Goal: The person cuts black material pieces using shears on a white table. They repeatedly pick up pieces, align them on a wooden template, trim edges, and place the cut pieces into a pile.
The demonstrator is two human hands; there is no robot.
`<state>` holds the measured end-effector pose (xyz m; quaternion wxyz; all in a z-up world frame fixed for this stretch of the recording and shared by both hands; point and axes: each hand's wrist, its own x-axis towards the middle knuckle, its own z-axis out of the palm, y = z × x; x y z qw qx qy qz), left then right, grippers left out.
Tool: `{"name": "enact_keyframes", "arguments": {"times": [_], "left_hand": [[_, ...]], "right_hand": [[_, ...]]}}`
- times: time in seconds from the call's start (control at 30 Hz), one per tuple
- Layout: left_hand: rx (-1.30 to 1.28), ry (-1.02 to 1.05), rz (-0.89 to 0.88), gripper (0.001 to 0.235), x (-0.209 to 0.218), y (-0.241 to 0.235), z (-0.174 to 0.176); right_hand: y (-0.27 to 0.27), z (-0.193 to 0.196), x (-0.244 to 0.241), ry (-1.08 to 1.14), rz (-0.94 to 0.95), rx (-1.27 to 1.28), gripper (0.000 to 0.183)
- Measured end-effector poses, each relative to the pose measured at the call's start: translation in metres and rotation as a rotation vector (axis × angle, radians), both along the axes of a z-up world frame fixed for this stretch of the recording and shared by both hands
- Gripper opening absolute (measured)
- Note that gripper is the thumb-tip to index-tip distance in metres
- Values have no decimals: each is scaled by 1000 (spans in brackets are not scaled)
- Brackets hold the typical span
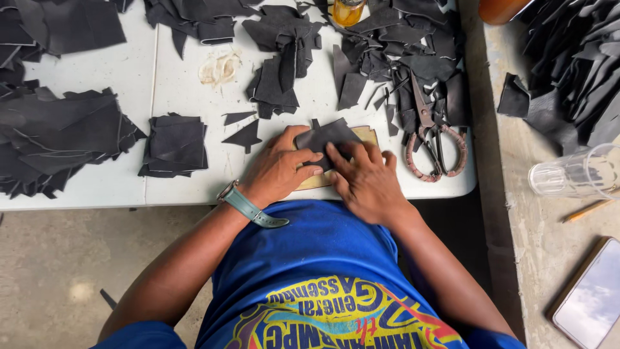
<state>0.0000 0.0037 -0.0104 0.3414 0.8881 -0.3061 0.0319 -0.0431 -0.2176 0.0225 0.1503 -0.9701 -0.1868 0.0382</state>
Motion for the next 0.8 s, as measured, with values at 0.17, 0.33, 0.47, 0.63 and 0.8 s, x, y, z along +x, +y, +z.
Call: {"name": "enact_keyframes", "arguments": {"times": [0.17,0.33,0.47,0.63,0.8], "left_hand": [[17,85,78,28,-4,-3,8],[-10,84,54,29,0,-3,0],[47,-30,25,30,-2,-1,-2],[-19,79,75,30,0,-4,7],[15,182,151,49,-1,-5,7]], "right_hand": [[6,7,8,91,-24,-37,56],[-22,-8,-16,-336,187,-57,58],[12,-5,9,-109,-7,-69,64],[4,12,9,-2,15,64,60],[-33,33,-17,360,-179,235,43]]}}
